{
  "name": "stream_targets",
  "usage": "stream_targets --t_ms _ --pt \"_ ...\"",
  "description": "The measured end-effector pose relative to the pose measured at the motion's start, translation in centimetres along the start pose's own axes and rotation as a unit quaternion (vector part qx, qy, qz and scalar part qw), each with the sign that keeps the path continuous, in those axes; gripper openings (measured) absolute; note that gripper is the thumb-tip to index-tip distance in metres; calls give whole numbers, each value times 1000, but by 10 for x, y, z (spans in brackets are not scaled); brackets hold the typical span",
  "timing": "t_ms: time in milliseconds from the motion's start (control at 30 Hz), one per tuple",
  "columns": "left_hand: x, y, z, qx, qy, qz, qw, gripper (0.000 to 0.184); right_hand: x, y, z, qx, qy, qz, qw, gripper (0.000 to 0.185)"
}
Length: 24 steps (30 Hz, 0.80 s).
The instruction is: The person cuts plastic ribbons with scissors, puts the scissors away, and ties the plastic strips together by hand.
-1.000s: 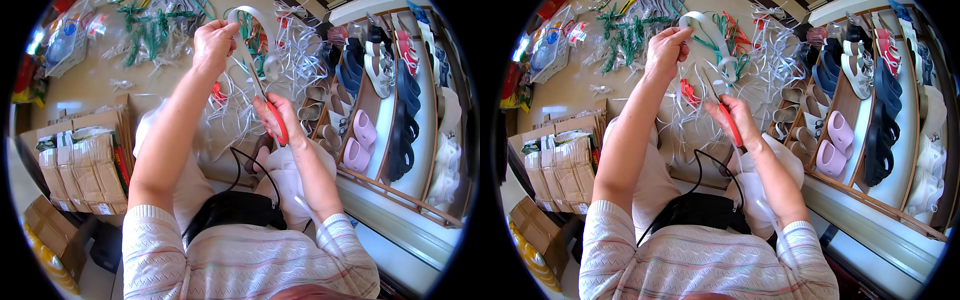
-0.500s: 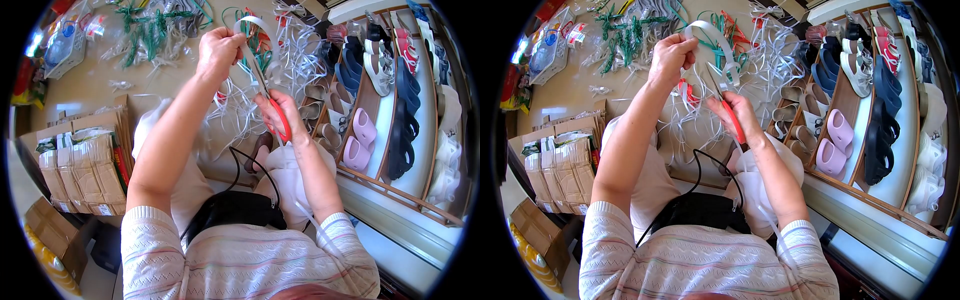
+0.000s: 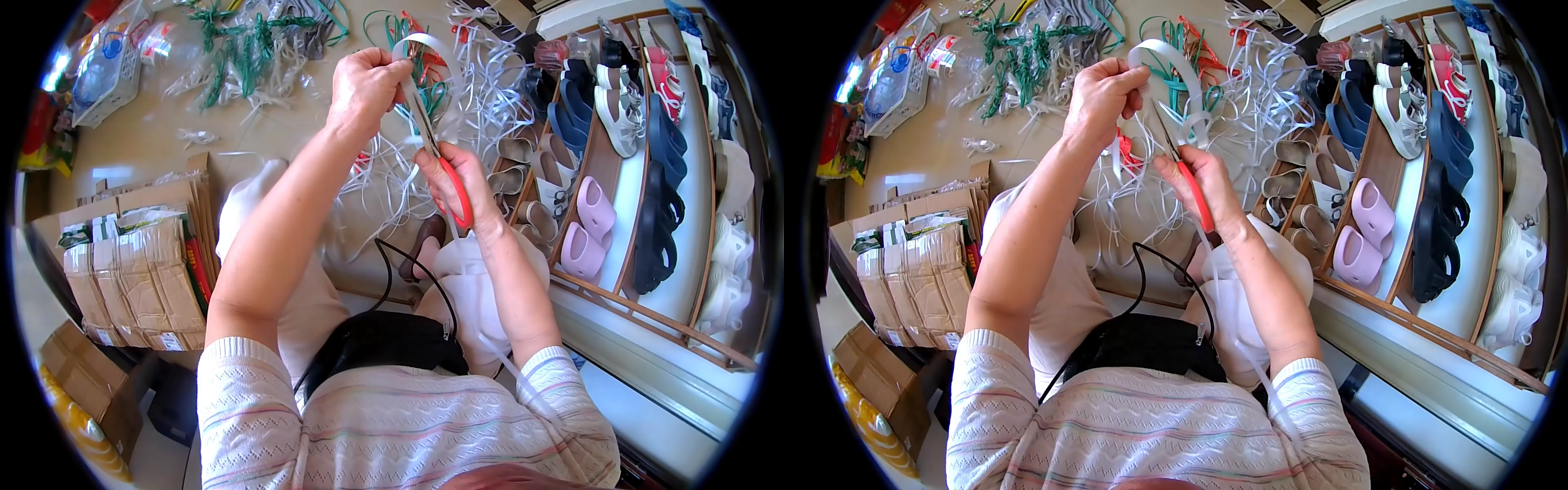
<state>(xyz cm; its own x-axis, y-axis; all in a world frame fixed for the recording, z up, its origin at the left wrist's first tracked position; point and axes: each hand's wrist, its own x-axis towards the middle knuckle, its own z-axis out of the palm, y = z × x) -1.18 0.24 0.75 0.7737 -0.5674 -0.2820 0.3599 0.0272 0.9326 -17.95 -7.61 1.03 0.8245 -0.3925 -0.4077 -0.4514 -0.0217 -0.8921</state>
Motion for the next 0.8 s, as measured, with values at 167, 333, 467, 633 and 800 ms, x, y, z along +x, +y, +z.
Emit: stream_targets --t_ms 167,333,467,633,800 --pt "19 1 -10 70 78 90 990 21 -3 12 3 -1 -18 -13 1000 29" --pt "14 7 -11 101 51 80 990 25 -1 7 0 -12 -29 -6 999 32" --pt "12 5 -9 99 27 28 994 23 0 -2 -1 -38 -20 16 999 28" --pt "15 6 -11 84 14 -11 996 22 -5 -3 2 3 -18 8 1000 31" --pt "11 3 -5 48 0 -30 998 21 0 8 -2 -8 -18 5 1000 32"
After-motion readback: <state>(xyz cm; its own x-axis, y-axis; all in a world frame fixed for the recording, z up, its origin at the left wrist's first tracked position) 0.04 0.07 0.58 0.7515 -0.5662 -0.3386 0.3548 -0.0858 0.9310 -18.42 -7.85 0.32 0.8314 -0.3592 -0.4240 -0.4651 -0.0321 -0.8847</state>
